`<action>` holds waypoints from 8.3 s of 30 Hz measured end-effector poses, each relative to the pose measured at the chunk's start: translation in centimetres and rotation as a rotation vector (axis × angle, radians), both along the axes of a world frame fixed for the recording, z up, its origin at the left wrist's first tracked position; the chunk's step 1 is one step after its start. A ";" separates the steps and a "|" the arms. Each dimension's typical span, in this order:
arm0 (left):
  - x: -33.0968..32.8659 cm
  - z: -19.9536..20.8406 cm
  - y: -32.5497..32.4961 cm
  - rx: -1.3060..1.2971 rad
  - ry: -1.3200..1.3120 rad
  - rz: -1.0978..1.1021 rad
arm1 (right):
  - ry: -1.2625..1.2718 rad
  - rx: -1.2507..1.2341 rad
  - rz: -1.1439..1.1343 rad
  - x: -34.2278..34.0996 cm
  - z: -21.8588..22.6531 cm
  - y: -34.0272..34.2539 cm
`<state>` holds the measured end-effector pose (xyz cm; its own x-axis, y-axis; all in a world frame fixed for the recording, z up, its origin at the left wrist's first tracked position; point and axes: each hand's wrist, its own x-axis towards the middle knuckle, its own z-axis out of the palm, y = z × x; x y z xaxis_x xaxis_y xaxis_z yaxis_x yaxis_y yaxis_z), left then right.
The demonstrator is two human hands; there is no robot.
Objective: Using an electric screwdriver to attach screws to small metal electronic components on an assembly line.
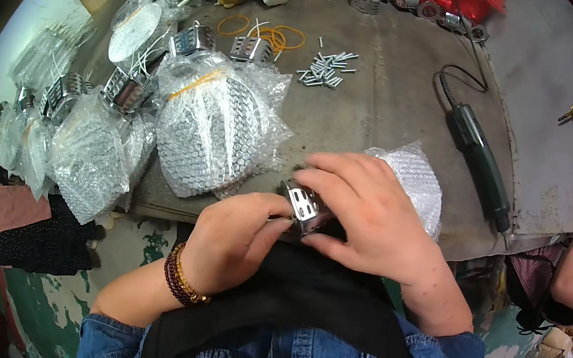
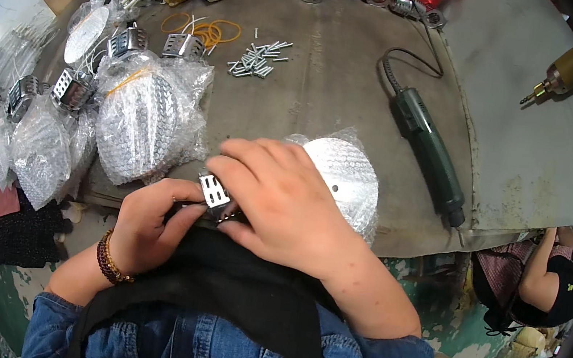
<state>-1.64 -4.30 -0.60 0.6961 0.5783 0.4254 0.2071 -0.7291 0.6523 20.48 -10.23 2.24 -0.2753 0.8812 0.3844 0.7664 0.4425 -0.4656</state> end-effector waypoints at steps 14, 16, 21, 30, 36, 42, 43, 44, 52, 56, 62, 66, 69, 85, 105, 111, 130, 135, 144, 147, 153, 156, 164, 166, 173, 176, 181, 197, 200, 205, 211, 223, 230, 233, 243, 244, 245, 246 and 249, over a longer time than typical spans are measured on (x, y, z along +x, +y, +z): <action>-2.6 0.4 0.5 0.164 0.226 0.071 | -0.017 -0.138 0.145 1.1 0.4 -0.1; -2.4 2.6 0.2 0.193 0.235 0.093 | 0.011 -0.001 0.098 4.2 0.6 2.0; -2.8 6.5 -0.4 0.177 0.035 -0.077 | -0.298 -0.084 -0.270 8.4 0.0 10.5; 4.4 2.5 1.4 0.130 0.034 -0.181 | -0.125 -0.211 -0.318 8.2 -0.2 12.1; 5.4 1.3 0.6 0.031 -0.006 -0.137 | 0.160 -0.107 -0.022 5.2 1.6 0.2; 5.6 -0.1 0.2 -0.063 0.015 -0.127 | -0.080 0.055 -0.163 3.1 -0.5 -1.5; 5.8 -0.5 0.2 -0.087 -0.020 -0.089 | -0.073 0.055 -0.162 3.0 -0.5 -1.5; 5.6 -0.9 0.3 -0.087 -0.013 -0.088 | -0.093 0.052 -0.159 2.9 -0.5 -1.5; 3.7 -1.8 2.4 -0.197 -0.062 -0.167 | -0.058 0.207 -0.188 0.9 -1.7 -0.2; 3.5 -1.8 2.5 -0.223 -0.055 -0.146 | -0.026 0.222 -0.186 0.6 -1.9 -0.4; 3.5 -2.1 2.2 -0.255 -0.098 -0.138 | 0.281 0.102 -0.157 0.9 -2.7 -0.2; 3.6 -2.1 2.0 -0.296 -0.127 -0.117 | 0.381 0.125 -0.213 0.7 -2.9 -0.1; 3.7 -2.3 2.3 -0.232 -0.154 -0.137 | 0.376 0.146 -0.228 0.6 -2.9 -0.1; 4.6 -0.3 2.7 -0.082 -0.028 -0.174 | -0.243 -0.158 -0.233 8.0 -2.2 13.7; 4.1 -0.7 3.3 -0.094 -0.028 -0.275 | 0.364 -0.167 0.073 3.9 0.7 -0.2; 4.0 -1.4 3.0 -0.139 -0.102 -0.247 | 0.012 0.034 -0.068 1.3 -1.3 -2.0; 4.4 0.0 3.4 0.025 -0.028 -0.268 | 0.111 0.102 -0.114 4.1 -0.9 -3.5; 5.1 0.3 3.0 0.036 -0.057 -0.270 | -0.446 -0.054 -0.964 16.3 -1.2 -5.4; 4.9 0.0 3.1 0.045 -0.072 -0.264 | 1.173 0.039 -0.371 16.9 5.2 -8.1; 4.7 -0.3 3.3 0.030 -0.092 -0.260 | 1.636 -0.242 0.138 13.2 5.5 -7.2; 4.9 -0.1 3.1 0.041 -0.088 -0.242 | 2.220 -0.173 0.217 8.9 -2.6 -6.8; 4.8 -0.2 3.1 0.027 -0.080 -0.258 | 2.304 -0.162 0.156 8.0 -4.3 -6.7; 4.6 -0.1 3.2 0.023 -0.077 -0.245 | 2.302 -0.147 0.147 6.9 -5.4 -6.3; 4.6 -0.3 3.3 0.025 -0.084 -0.272 | 2.300 -0.135 0.157 6.9 -5.5 -6.3; 4.9 -0.2 3.1 0.026 -0.091 -0.254 | 2.300 -0.137 0.176 5.1 -5.5 -6.2; 4.7 -0.6 3.0 0.010 -0.109 -0.238 | 2.259 -0.177 0.178 4.9 -5.2 -6.1; 4.8 -0.5 3.1 0.040 -0.104 -0.243 | 2.242 -0.102 0.144 6.9 -5.4 -6.9; 4.9 -0.8 2.8 0.042 -0.157 -0.213 | 2.253 -0.090 0.176 5.9 -5.7 -6.4; 4.7 -1.0 2.6 -0.001 -0.139 -0.161 | 2.246 -0.089 0.176 5.7 -5.7 -6.3; 4.7 -1.5 2.8 0.031 -0.168 -0.175 | 2.232 -0.103 0.143 6.2 -5.3 -6.1; 4.4 -2.0 2.4 -0.056 -0.177 -0.176 | 2.270 -0.045 0.101 6.5 -5.1 -5.7; 4.3 -2.0 2.5 -0.056 -0.171 -0.175 | 2.295 -0.063 0.079 6.4 -5.1 -5.4; 3.7 -1.5 2.7 -0.028 -0.039 -0.235 | 2.288 -0.062 0.109 6.0 -5.3 -5.0; 3.8 -1.5 2.7 -0.008 -0.035 -0.215 | 2.288 -0.071 0.112 5.8 -5.2 -4.9; 1.7 1.2 3.3 0.053 0.187 -0.276 | 1.732 0.034 -0.017 11.5 -0.6 -5.1; 1.3 1.2 3.1 0.053 0.148 -0.280 | 1.550 -0.003 0.047 13.8 0.9 -4.9; 1.0 1.4 3.0 0.055 0.106 -0.279 | 1.280 -0.069 -0.204 14.7 3.4 -4.8; 1.0 1.9 3.0 0.060 0.100 -0.275 | 0.981 -0.232 -0.375 16.9 4.4 -4.4; 1.2 3.7 2.8 -0.070 -0.017 -0.314 | -0.023 -0.278 -0.792 16.8 4.5 -0.9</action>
<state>-0.48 -1.50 3.06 0.8384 0.3642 0.4056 -0.0329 -0.7089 0.7046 37.27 -11.18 6.74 0.4595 0.8791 0.1266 0.8129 -0.3589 -0.4587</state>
